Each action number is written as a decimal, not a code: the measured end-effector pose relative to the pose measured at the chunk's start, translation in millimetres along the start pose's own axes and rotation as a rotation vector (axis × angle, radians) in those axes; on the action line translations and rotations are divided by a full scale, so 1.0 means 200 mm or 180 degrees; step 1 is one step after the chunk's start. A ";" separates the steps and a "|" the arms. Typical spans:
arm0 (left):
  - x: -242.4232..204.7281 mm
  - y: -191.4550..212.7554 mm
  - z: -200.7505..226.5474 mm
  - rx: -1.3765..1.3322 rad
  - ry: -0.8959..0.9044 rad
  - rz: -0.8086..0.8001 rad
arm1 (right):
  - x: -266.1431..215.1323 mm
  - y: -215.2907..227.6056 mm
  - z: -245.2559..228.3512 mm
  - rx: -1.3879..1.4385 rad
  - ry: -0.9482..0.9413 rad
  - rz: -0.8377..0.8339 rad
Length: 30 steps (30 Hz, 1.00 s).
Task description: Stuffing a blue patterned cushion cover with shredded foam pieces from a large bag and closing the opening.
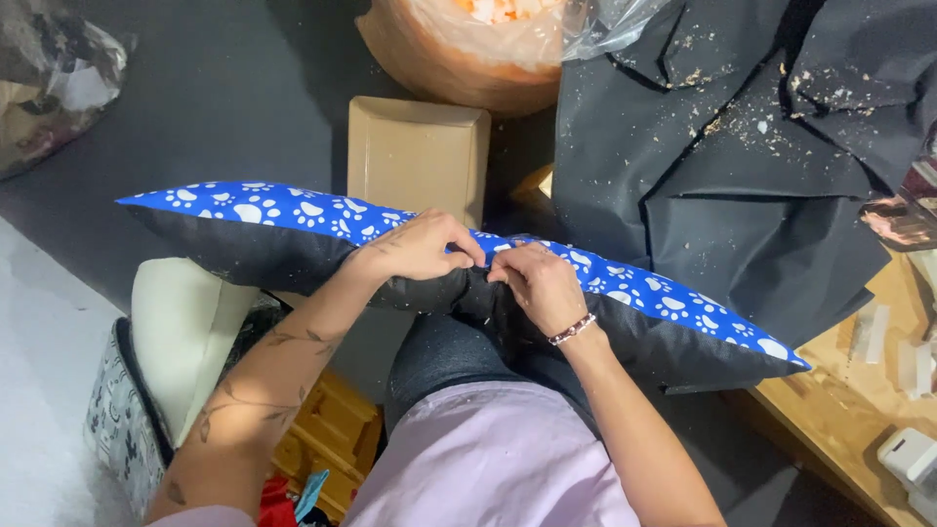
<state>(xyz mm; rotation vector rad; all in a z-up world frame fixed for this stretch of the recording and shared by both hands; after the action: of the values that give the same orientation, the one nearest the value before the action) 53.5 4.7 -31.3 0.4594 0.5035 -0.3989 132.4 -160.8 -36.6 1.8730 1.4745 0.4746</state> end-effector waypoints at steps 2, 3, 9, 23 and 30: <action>0.03 0.00 -0.02 0.0126 0.0054 -0.0236 | 0.00 -0.02 0.01 -0.0064 0.0014 -0.0034; 0.04 0.00 -0.02 0.0124 0.0060 -0.0242 | -0.01 -0.02 0.00 -0.0057 0.0011 -0.0035; 0.14 -0.02 -0.06 0.0460 0.0152 -0.0894 | -0.01 0.01 -0.06 0.0088 0.0012 -0.0046; -0.02 0.06 0.07 0.0159 -0.0041 -0.0482 | -0.06 0.20 -0.11 0.0822 0.0091 0.0109; -0.05 -0.09 0.11 0.0895 -0.0745 0.0841 | -0.25 0.34 0.00 0.0391 -0.0297 0.0731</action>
<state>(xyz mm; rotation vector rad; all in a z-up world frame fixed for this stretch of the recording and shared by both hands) 45.5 -17.9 -14.4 0.7317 0.1552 -0.2640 166.0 -215.9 18.5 2.1447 1.2586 0.4041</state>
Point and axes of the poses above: each hand's wrist, its own x-axis towards the middle knuckle, its own y-axis out of the back of the hand, z = x × y, the point moved 5 cm from there along x, towards the middle knuckle, and after that the axes turned 14 degrees about -z, right-handed, at the moved point
